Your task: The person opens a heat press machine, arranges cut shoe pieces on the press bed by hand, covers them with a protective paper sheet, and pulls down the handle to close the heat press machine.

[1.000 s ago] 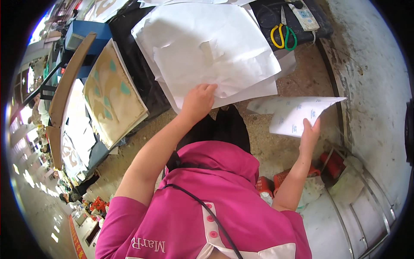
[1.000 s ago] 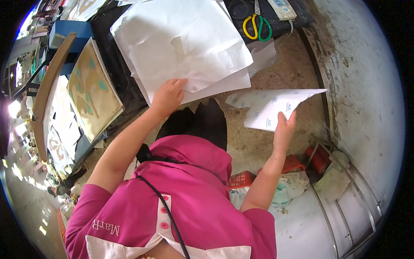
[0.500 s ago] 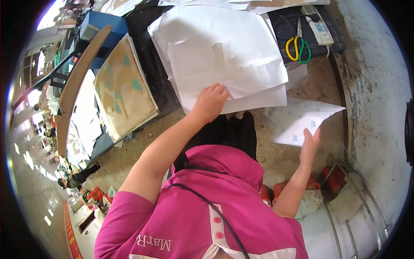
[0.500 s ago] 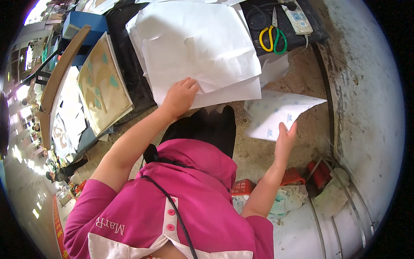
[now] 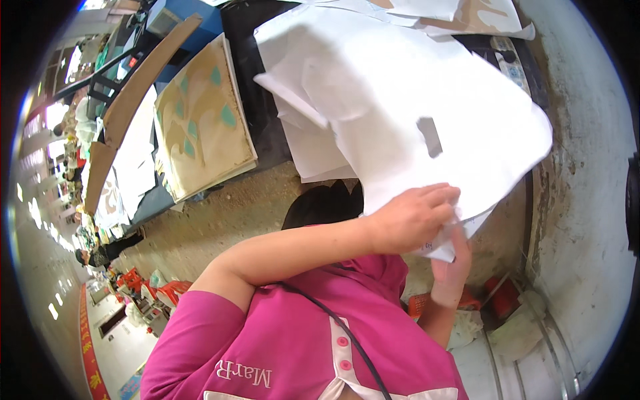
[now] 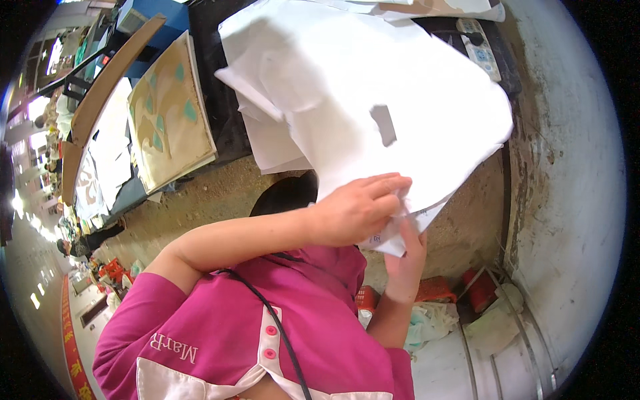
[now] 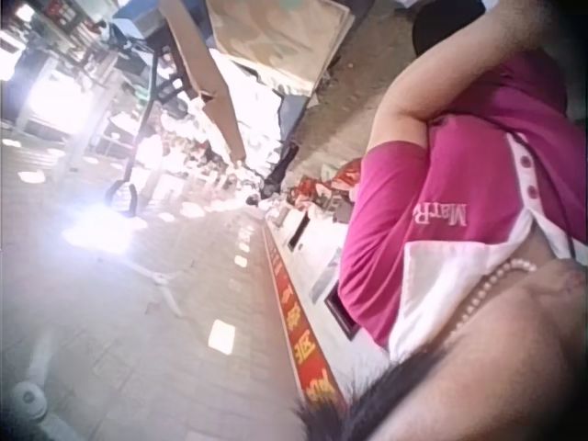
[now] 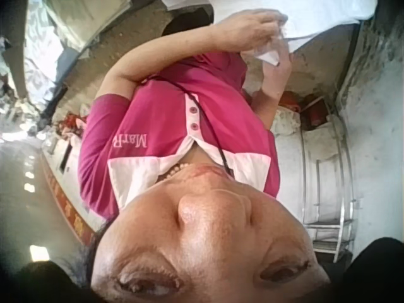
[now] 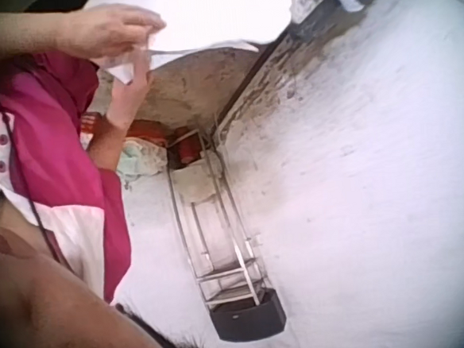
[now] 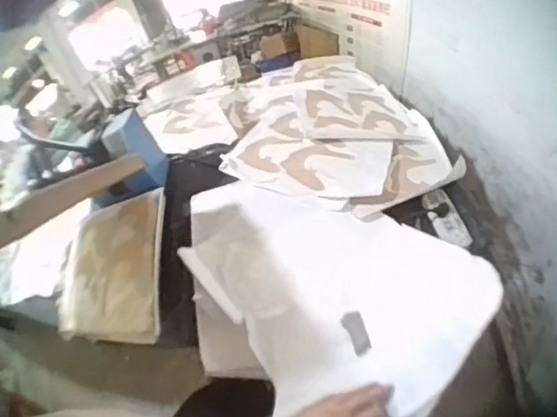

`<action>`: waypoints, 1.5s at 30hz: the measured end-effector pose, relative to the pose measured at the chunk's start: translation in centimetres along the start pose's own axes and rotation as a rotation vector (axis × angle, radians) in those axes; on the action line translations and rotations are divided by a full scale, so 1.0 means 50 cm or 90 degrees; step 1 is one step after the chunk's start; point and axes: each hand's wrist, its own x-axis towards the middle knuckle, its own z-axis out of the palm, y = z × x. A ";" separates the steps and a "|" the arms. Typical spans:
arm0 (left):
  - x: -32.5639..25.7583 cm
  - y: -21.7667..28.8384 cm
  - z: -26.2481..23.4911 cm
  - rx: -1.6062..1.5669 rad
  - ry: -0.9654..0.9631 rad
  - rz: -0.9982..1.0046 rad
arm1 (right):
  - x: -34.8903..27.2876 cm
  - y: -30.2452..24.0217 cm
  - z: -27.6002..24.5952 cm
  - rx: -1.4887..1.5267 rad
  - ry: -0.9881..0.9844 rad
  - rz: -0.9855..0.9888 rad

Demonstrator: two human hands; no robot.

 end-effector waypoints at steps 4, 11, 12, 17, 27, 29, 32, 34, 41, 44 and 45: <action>-0.024 -0.010 0.013 -0.012 -0.105 0.048 | -0.014 -0.007 0.009 -0.017 -0.071 -0.003; -0.097 -0.059 -0.018 -0.158 0.041 -0.198 | 0.027 -0.050 -0.053 -0.213 0.222 -0.106; -0.123 -0.104 -0.041 -0.103 0.132 -0.289 | 0.016 -0.082 -0.077 -0.222 0.232 -0.101; -0.234 -0.261 -0.159 -0.349 0.542 -0.702 | -0.041 -0.183 -0.177 -0.272 0.253 -0.220; -0.249 -0.371 -0.172 -0.163 0.474 -0.781 | -0.046 -0.185 -0.170 -0.250 0.313 -0.294; -0.235 -0.378 -0.173 -0.108 0.469 -0.760 | -0.051 -0.188 -0.162 -0.230 0.315 -0.300; -0.208 -0.382 -0.192 -0.272 0.560 -0.835 | -0.056 -0.182 -0.128 -0.269 0.352 -0.362; -0.201 -0.392 -0.205 -0.526 0.515 -0.801 | -0.053 -0.170 -0.100 -0.270 0.367 -0.387; -0.161 -0.374 -0.171 -0.710 0.541 -0.789 | -0.046 -0.252 -0.172 0.226 -0.056 -0.461; -0.150 -0.343 -0.110 -0.721 0.505 -0.760 | -0.082 -0.310 -0.096 0.460 -0.378 -0.342; -0.145 -0.328 -0.091 -0.702 0.468 -0.779 | -0.097 -0.328 -0.056 0.490 -0.360 -0.312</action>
